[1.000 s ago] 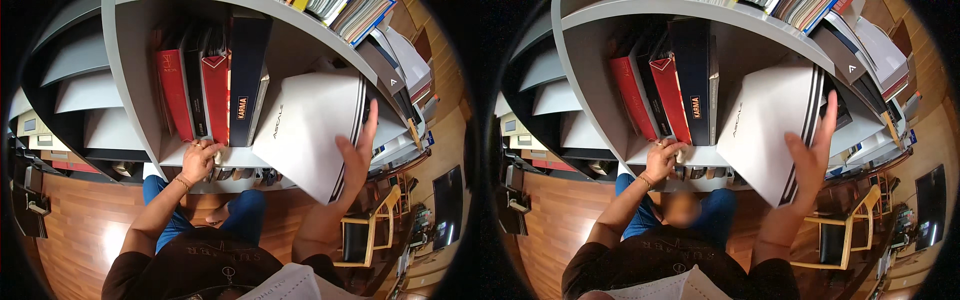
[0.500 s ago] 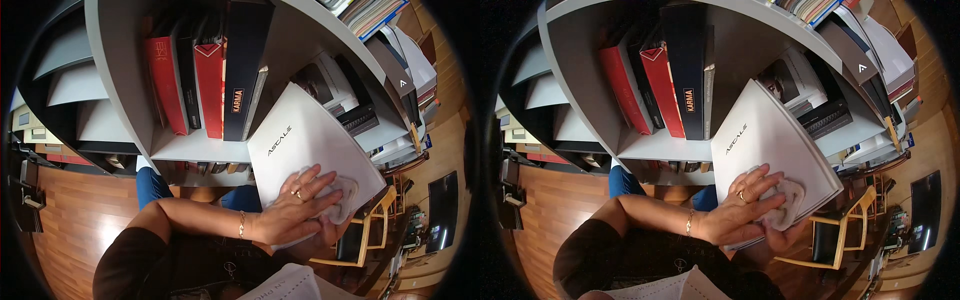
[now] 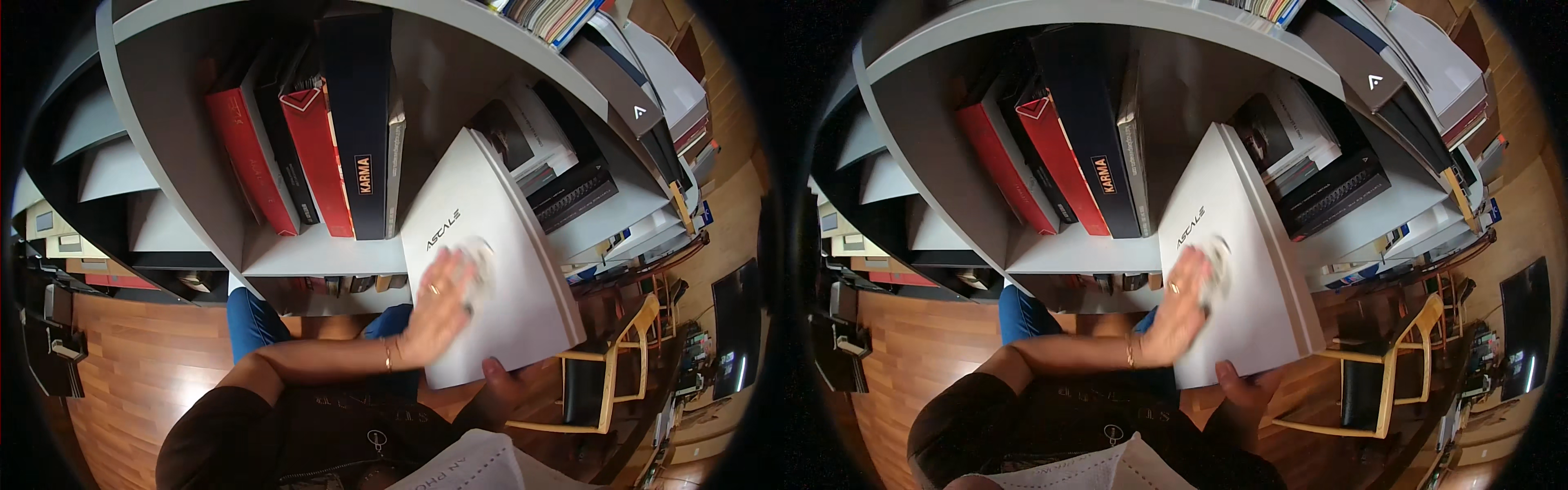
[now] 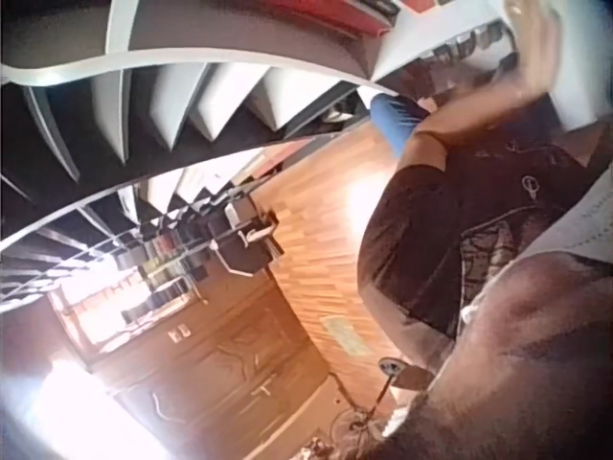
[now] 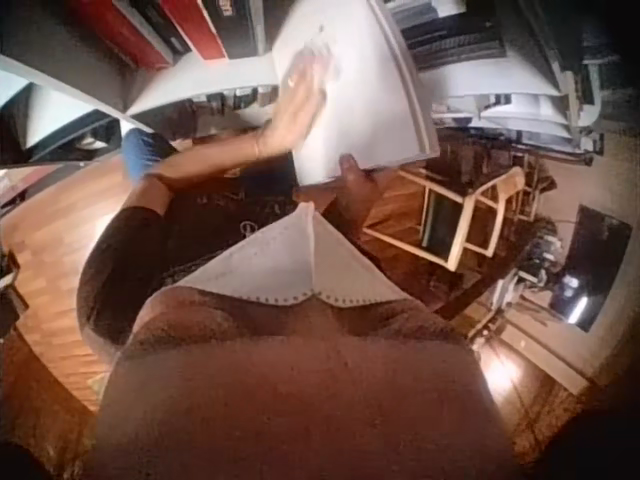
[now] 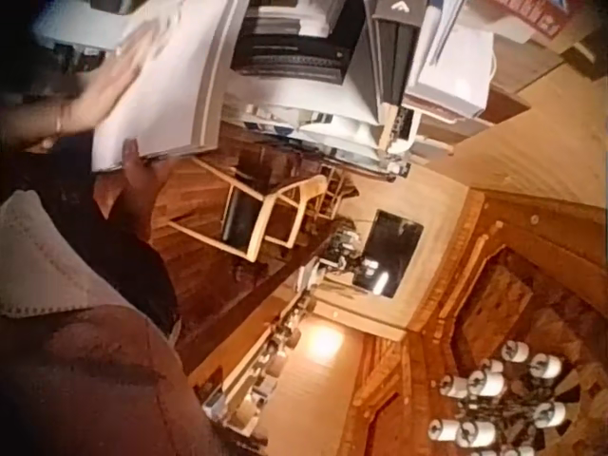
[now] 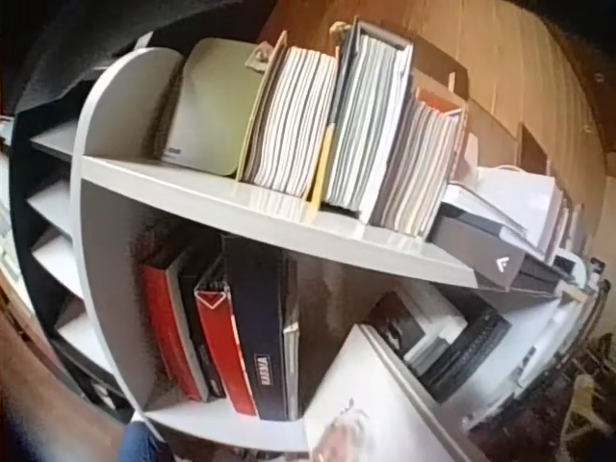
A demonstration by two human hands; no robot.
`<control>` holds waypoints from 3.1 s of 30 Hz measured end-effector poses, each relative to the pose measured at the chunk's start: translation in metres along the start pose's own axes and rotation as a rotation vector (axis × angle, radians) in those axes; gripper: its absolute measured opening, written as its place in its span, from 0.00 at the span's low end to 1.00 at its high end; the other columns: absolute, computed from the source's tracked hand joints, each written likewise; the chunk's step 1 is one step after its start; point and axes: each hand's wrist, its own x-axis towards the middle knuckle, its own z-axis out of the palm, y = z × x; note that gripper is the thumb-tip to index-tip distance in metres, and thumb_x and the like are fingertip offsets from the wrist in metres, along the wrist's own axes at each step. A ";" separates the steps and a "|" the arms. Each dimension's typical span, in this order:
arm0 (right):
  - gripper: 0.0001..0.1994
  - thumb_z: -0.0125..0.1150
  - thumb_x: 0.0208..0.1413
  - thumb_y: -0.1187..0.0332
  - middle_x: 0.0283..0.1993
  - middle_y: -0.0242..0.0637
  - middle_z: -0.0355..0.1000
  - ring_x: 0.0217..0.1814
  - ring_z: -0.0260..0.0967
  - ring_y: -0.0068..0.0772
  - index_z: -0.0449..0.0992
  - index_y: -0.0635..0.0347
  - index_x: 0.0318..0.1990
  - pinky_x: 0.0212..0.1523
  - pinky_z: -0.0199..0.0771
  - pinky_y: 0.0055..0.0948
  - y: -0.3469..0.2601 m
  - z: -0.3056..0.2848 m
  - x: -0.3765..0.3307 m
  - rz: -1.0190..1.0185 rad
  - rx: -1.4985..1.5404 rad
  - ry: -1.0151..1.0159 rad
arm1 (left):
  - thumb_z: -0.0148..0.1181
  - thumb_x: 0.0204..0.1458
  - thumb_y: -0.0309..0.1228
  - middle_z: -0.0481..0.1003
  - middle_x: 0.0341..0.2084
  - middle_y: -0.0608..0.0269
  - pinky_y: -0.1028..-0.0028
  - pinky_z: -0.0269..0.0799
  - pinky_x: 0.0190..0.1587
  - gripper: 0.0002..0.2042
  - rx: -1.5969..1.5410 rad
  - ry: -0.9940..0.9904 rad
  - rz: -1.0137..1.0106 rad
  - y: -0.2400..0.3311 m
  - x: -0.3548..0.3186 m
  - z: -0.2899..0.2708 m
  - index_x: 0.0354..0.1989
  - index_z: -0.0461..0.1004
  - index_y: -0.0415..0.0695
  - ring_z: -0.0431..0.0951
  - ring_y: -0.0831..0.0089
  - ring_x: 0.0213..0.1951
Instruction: Wiping dust off binders and books from a shelf using a cloth and reorganizing them.
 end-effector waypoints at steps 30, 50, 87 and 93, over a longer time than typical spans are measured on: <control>0.25 0.63 0.39 0.78 0.45 0.37 0.71 0.43 0.68 0.31 0.71 0.65 0.50 0.46 0.69 0.29 0.014 -0.042 -0.034 -0.005 -0.212 -0.160 | 0.55 0.56 0.40 0.42 0.70 0.44 0.47 0.34 0.68 0.31 0.198 -0.160 0.140 0.023 0.072 0.027 0.69 0.55 0.57 0.39 0.45 0.71; 0.36 0.63 0.56 0.58 0.63 0.45 0.63 0.64 0.61 0.42 0.54 0.61 0.67 0.65 0.61 0.44 0.080 -0.032 -0.035 -0.179 0.403 -0.163 | 0.48 0.60 0.45 0.49 0.68 0.43 0.47 0.39 0.67 0.20 0.044 -0.075 0.082 -0.010 -0.052 0.007 0.56 0.70 0.47 0.41 0.42 0.70; 0.11 0.56 0.23 0.78 0.37 0.53 0.74 0.38 0.71 0.47 0.74 0.51 0.21 0.43 0.72 0.50 0.093 -0.009 -0.015 -0.930 -0.326 0.081 | 0.63 0.44 0.32 0.81 0.34 0.58 0.64 0.67 0.54 0.05 0.207 -0.228 -0.014 -0.038 0.251 -0.035 0.26 0.83 0.47 0.79 0.67 0.39; 0.11 0.57 0.25 0.80 0.31 0.47 0.73 0.33 0.70 0.42 0.74 0.54 0.23 0.40 0.72 0.45 0.058 0.022 0.000 -0.937 -0.375 0.069 | 0.54 0.48 0.36 0.80 0.36 0.63 0.57 0.63 0.52 0.10 0.476 -0.143 0.061 -0.009 0.204 -0.031 0.24 0.81 0.48 0.72 0.59 0.53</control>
